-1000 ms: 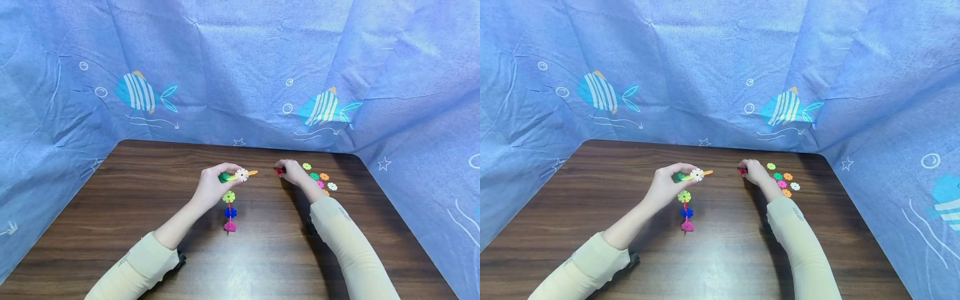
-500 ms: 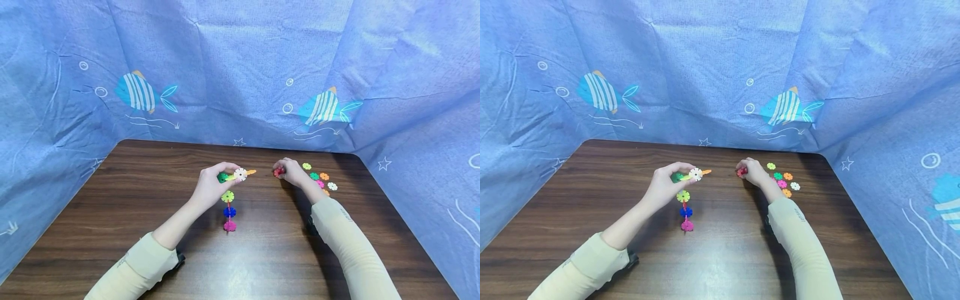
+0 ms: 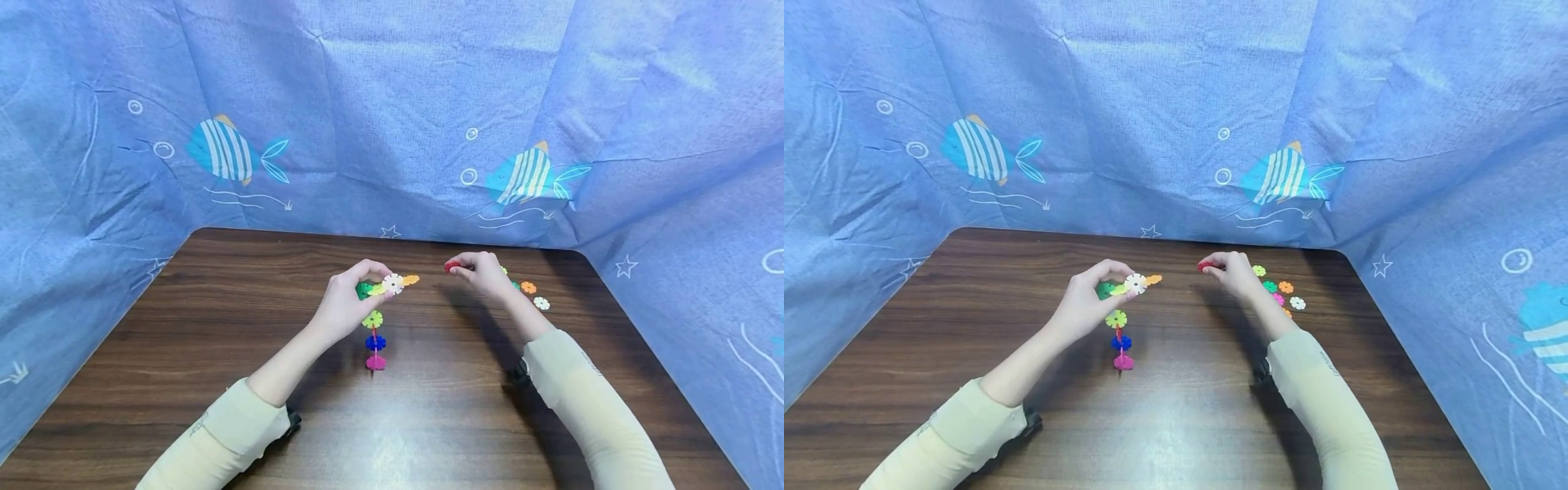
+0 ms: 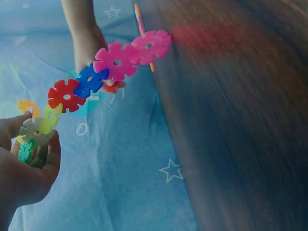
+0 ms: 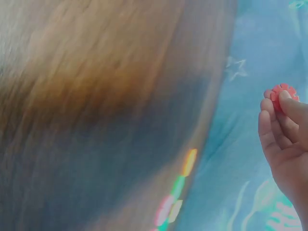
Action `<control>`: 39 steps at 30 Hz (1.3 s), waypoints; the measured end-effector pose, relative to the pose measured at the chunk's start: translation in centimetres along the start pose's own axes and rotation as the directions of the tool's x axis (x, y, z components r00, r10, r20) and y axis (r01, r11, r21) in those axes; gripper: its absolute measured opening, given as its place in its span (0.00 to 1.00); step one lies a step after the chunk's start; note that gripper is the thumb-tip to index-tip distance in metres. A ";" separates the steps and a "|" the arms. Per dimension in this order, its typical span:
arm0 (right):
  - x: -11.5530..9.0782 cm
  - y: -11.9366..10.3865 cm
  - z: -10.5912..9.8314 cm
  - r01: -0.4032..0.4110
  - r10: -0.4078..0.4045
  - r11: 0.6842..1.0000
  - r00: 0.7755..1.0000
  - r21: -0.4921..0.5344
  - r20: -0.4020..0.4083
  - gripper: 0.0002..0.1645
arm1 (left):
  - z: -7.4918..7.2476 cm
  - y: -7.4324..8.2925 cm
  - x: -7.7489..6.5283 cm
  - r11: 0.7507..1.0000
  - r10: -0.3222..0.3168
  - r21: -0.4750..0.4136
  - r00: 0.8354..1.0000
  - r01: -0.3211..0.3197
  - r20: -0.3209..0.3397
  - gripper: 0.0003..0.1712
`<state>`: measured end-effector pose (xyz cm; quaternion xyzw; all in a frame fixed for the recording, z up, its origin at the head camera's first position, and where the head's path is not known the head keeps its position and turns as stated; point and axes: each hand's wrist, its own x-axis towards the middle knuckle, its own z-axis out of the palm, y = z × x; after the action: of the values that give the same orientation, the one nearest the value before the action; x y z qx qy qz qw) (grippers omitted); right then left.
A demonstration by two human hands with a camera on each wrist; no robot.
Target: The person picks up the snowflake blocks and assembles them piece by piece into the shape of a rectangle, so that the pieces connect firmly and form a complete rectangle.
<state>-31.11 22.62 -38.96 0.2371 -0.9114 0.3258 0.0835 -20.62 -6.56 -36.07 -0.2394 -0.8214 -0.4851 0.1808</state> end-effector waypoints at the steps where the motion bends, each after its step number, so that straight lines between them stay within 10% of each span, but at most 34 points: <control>1: 0.0 -0.4 -0.2 0.016 -0.016 1.000 1.000 0.021 -0.009 0.08 | 0.0 0.0 0.0 1.000 0.009 -0.001 1.000 -0.009 0.001 0.16; 15: -2.1 -7.2 -2.2 0.066 -0.051 0.919 0.997 0.388 -0.050 0.11 | 0.2 0.1 0.0 0.997 0.081 -0.018 0.997 -0.082 -0.008 0.17; 39: -4.4 -11.6 -1.3 0.127 -0.109 0.929 0.991 0.346 -0.073 0.12 | 0.3 0.8 -0.2 0.997 0.050 -0.066 0.998 -0.047 0.033 0.16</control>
<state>-21.58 17.30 -32.83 0.2940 -0.8204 0.4833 0.0832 -20.02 -5.96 -35.72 -0.2735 -0.8020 -0.5030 0.1701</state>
